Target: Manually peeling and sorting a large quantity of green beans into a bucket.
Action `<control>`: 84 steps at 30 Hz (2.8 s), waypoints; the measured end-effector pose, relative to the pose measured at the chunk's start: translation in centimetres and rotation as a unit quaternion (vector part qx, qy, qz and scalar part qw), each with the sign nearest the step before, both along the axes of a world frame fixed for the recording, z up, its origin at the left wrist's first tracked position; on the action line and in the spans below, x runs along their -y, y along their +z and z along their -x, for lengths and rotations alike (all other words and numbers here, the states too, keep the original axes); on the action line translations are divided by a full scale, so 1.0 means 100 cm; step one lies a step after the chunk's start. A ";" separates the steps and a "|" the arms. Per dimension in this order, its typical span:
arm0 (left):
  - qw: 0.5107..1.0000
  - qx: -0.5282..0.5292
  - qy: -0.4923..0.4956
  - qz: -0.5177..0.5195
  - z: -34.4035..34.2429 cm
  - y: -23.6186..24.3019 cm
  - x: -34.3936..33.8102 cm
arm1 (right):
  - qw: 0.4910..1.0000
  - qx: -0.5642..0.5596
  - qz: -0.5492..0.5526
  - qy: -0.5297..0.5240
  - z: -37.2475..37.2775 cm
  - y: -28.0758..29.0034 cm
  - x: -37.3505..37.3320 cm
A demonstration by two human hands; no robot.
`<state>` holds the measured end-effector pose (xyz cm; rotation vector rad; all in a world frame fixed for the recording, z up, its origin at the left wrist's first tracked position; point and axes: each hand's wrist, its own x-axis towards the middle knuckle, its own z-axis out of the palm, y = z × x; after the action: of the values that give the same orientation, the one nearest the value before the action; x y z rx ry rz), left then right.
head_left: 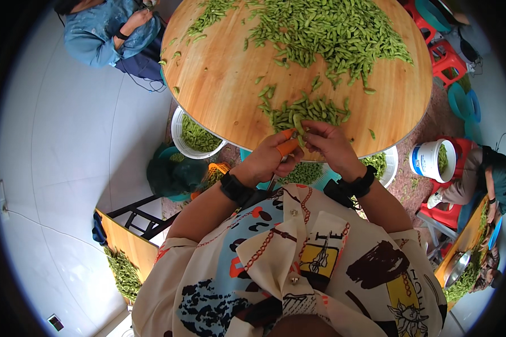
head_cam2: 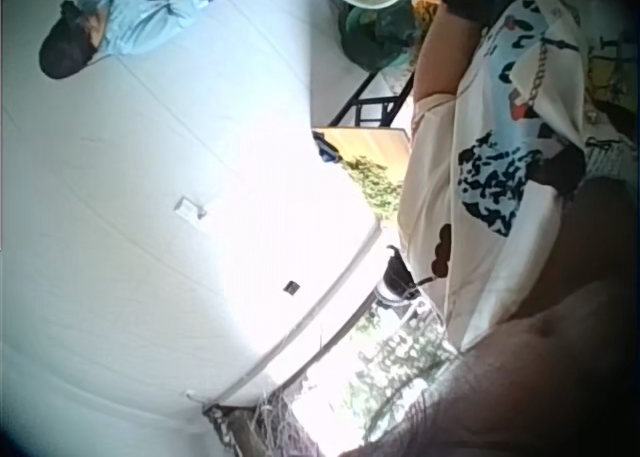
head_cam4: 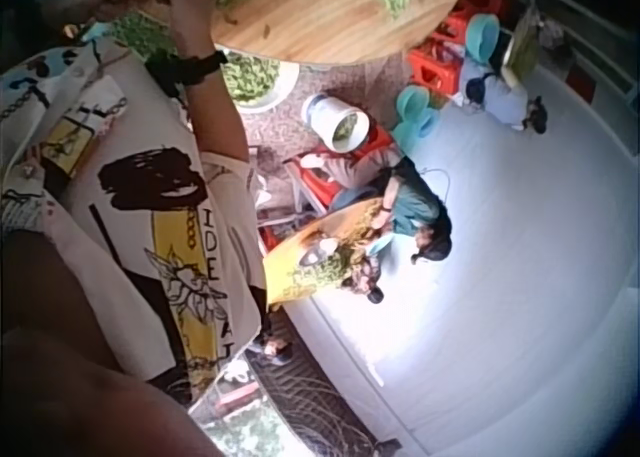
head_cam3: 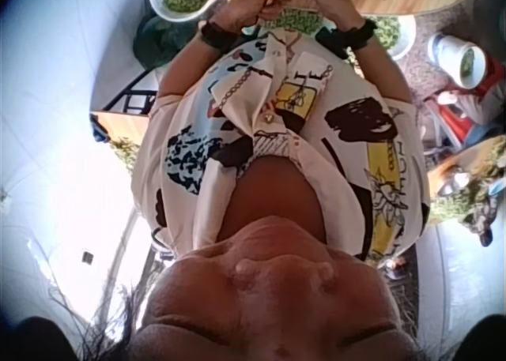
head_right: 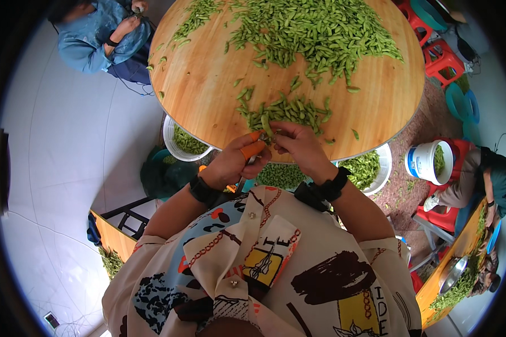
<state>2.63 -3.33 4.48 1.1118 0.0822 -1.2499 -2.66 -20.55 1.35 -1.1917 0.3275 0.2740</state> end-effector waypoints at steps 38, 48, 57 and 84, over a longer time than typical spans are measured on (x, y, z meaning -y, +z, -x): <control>1.000 -0.001 -0.018 0.024 0.000 0.008 -0.006 | 0.995 0.025 -0.092 0.022 -0.021 -0.011 0.000; 0.999 -0.012 -0.016 0.032 0.001 0.005 -0.011 | 0.993 0.007 -0.119 0.005 -0.017 -0.007 -0.006; 0.998 -0.024 -0.003 0.052 0.004 0.010 -0.011 | 0.981 0.005 -0.193 -0.004 -0.013 -0.011 -0.008; 0.979 0.176 -0.053 -0.091 0.003 0.019 -0.004 | 0.995 0.075 0.037 0.057 -0.015 -0.007 -0.004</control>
<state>2.28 -2.92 6.40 1.4984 -0.1352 -1.1378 -1.11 -20.14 0.69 -1.2988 0.1396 0.2705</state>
